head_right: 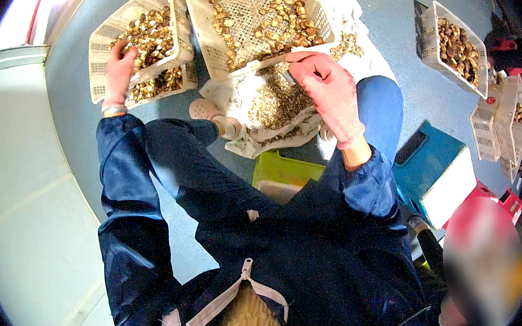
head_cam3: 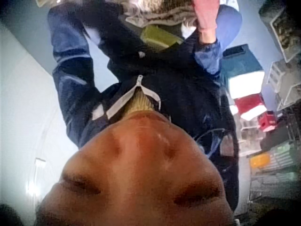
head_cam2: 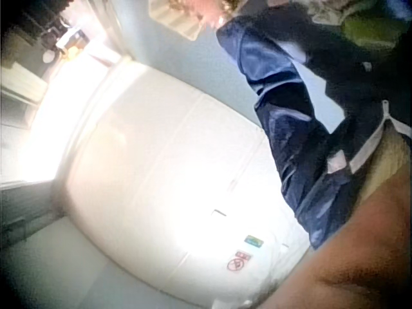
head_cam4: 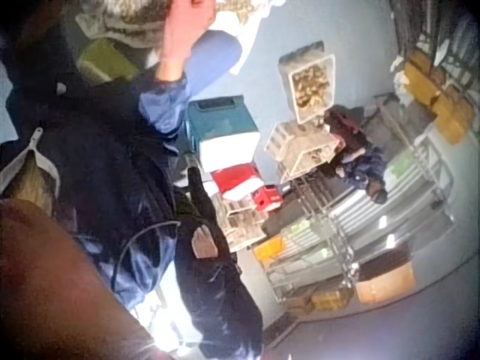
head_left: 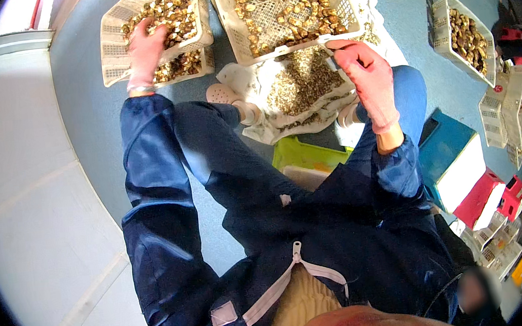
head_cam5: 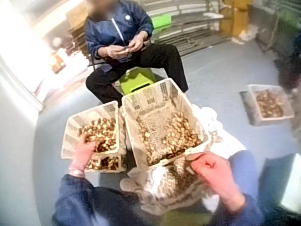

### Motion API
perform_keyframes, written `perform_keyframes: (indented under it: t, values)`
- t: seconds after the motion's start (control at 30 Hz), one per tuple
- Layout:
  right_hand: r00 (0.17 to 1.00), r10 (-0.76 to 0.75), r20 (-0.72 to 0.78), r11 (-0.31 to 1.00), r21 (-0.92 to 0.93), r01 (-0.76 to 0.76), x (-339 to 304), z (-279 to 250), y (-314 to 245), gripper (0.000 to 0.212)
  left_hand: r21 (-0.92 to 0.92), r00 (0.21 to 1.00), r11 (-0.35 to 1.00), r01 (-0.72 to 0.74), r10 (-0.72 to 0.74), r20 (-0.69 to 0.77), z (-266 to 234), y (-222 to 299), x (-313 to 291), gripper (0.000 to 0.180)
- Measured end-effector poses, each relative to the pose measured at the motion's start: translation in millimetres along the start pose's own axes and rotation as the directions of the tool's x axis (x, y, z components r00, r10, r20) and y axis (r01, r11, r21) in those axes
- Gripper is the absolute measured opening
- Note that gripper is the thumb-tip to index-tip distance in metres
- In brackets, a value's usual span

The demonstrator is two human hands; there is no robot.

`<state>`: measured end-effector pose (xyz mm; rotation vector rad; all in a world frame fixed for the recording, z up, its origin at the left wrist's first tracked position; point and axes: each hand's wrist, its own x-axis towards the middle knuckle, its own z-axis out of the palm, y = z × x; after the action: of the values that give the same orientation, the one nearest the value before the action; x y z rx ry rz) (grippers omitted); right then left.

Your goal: The person peels and cleans small bulbs by hand while sitting on the floor among several baskets.

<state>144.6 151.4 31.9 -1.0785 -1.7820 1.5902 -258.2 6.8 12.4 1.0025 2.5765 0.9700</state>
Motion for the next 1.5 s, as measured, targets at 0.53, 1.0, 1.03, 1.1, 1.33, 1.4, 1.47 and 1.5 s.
perform_keyframes:
  t: [0.53,1.0,1.03,1.1,1.33,1.4,1.47,1.5]
  values:
    - [0.996,0.057,-0.071,0.968,0.25,-0.038,-9.1,-23.7,-12.4,0.006,0.35,0.634,0.61,-0.711,0.343,0.693,326.0,56.1,23.7,0.028]
    - [0.969,-0.07,-0.239,0.993,0.08,0.091,2.6,-19.0,-0.8,0.009,-0.476,0.48,0.718,0.508,0.223,0.848,139.3,161.5,-48.0,0.05]
    - [0.957,-0.138,-0.254,0.987,0.039,0.153,2.8,-19.7,-1.3,0.01,-0.532,0.487,0.661,0.529,0.278,0.828,131.9,166.5,-68.8,0.05]
    - [0.954,-0.263,-0.146,0.964,-0.002,0.265,0.9,-9.8,-7.1,0.011,-0.564,0.53,0.612,0.554,0.264,0.806,108.8,164.8,-108.7,0.051]
    - [0.94,-0.341,0.016,0.94,-0.006,0.341,-9.0,5.9,-2.2,0.011,-0.529,0.655,0.807,-0.264,0.552,0.516,83.9,156.4,-160.7,0.029]
    - [0.952,-0.306,0.029,0.952,0.005,0.306,-10.5,9.7,-1.3,0.01,-0.532,0.621,0.719,-0.448,0.678,0.393,86.2,141.2,-168.5,0.037]
    - [0.94,-0.336,0.053,0.942,0.013,0.336,-11.9,13.4,-2.3,0.01,-0.538,0.628,0.672,-0.509,0.718,0.302,89.9,132.2,-173.2,0.035]
    - [0.935,-0.346,0.072,0.938,0.028,0.345,-13.8,15.1,-3.7,0.009,-0.527,0.626,0.659,-0.537,0.73,0.275,94.0,127.0,-174.2,0.035]
